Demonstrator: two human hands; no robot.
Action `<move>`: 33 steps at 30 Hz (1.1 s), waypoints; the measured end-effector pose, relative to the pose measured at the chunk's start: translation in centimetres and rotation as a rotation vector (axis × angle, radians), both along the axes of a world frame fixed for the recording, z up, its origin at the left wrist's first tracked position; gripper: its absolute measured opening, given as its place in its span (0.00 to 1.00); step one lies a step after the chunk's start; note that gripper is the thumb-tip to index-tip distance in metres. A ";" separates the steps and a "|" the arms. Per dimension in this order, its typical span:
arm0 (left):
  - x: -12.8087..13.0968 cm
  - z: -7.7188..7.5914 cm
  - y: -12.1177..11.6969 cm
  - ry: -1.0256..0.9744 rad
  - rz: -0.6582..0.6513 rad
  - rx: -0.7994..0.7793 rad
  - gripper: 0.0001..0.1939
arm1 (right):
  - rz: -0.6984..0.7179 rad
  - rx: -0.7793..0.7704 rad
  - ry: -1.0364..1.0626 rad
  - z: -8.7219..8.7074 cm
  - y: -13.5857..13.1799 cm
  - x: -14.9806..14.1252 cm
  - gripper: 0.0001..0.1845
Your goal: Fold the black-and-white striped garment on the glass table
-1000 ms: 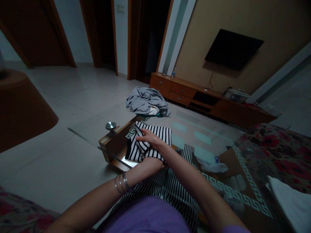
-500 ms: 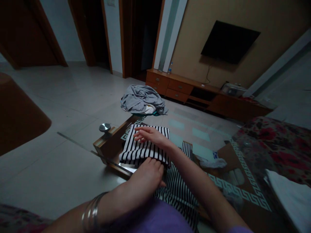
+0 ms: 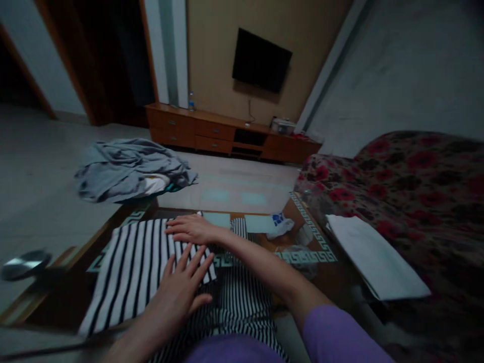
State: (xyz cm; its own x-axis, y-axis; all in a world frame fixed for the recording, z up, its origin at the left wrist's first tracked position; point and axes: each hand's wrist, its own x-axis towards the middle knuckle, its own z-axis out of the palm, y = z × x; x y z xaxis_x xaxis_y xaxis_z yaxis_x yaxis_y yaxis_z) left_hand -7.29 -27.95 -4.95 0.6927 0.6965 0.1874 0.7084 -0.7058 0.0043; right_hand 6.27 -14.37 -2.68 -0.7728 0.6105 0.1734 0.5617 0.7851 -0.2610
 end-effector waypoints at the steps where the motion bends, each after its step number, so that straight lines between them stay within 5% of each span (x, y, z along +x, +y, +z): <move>1: 0.1 -0.7 0.1 -0.010 0.007 0.037 0.32 | -0.018 0.029 -0.021 -0.3 0.4 -0.1 0.19; 7: 0.3 -2.6 1.4 -0.102 -0.028 0.161 0.31 | -0.115 0.053 -0.123 -1.1 3.5 -0.1 0.19; 12: 0.2 -2.0 1.2 -0.100 -0.032 0.190 0.29 | -0.673 -0.132 -0.026 0.7 3.7 2.3 0.29; 14: 0.0 -1.5 0.7 -0.075 -0.044 0.193 0.29 | -0.774 -0.274 -0.048 1.8 3.1 3.1 0.32; 19: -0.2 -0.5 -0.8 -0.042 -0.051 0.183 0.37 | -0.546 -0.453 -0.076 3.4 2.3 3.6 0.22; 25: 0.7 0.4 -2.5 -0.046 -0.048 0.180 0.35 | -0.506 -0.454 0.200 1.7 0.0 4.7 0.22; 29: 1.1 -0.3 -2.5 -0.089 -0.155 0.198 0.36 | -0.544 -0.441 0.314 0.7 0.5 10.7 0.20; 33: 1.6 -2.2 -1.2 -0.177 -0.092 0.162 0.30 | -0.879 -0.503 0.423 1.9 2.3 22.1 0.11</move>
